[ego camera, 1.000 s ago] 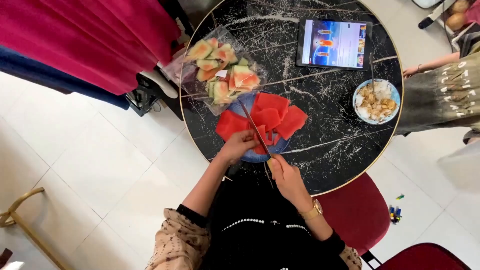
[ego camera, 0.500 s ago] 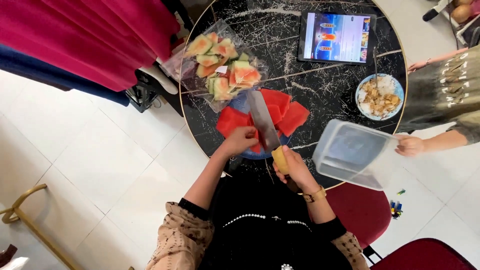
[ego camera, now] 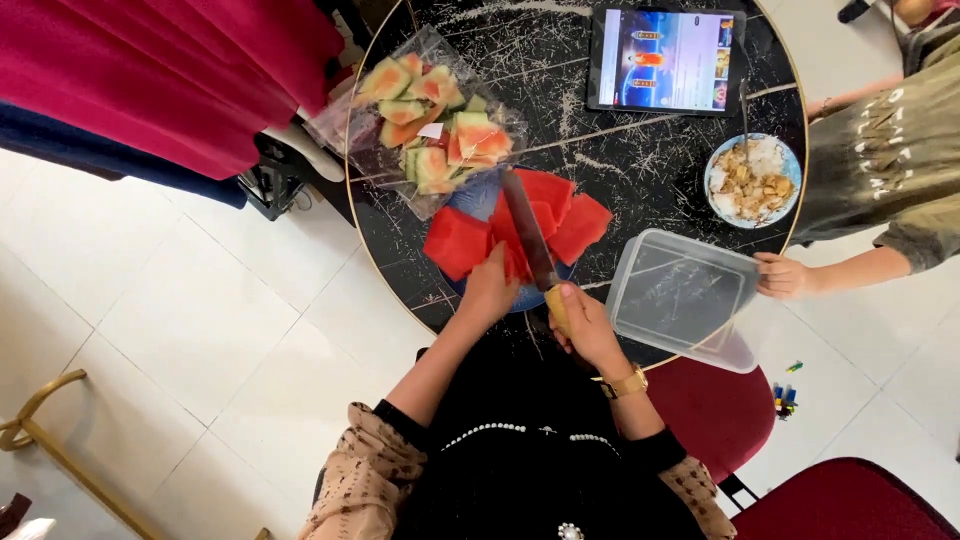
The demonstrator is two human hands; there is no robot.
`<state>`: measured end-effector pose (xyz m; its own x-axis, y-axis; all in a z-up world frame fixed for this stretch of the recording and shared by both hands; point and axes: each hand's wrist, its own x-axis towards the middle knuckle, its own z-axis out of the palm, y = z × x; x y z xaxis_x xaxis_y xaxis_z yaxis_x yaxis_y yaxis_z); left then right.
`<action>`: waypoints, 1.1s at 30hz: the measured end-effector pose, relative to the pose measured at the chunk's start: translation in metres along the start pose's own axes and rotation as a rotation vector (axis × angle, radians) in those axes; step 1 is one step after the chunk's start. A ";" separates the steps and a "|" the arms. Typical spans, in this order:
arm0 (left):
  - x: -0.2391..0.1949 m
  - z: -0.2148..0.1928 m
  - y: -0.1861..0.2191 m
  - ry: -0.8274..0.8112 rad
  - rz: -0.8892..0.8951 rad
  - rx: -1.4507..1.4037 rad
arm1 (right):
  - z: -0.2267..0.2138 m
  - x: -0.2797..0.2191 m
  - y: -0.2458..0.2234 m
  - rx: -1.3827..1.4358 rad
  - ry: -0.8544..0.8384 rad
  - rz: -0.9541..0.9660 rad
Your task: A person is slicing watermelon on a round table and placing the pieces into a clear plastic container while a child watches.
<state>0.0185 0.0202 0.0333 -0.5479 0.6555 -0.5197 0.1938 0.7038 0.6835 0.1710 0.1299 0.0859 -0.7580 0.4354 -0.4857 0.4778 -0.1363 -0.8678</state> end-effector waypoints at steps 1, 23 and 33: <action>-0.008 -0.002 0.008 -0.003 0.000 0.001 | -0.005 -0.005 -0.002 0.002 0.002 0.002; -0.025 -0.112 -0.037 0.308 -0.005 -0.195 | -0.009 -0.063 0.021 -0.159 0.134 0.123; -0.001 -0.103 -0.092 0.120 -0.181 -0.395 | 0.031 -0.045 0.000 -0.249 0.152 0.216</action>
<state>-0.0828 -0.0729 0.0239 -0.6396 0.4787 -0.6015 -0.2262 0.6306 0.7424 0.1913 0.0822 0.1051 -0.5620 0.5498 -0.6179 0.7274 -0.0271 -0.6857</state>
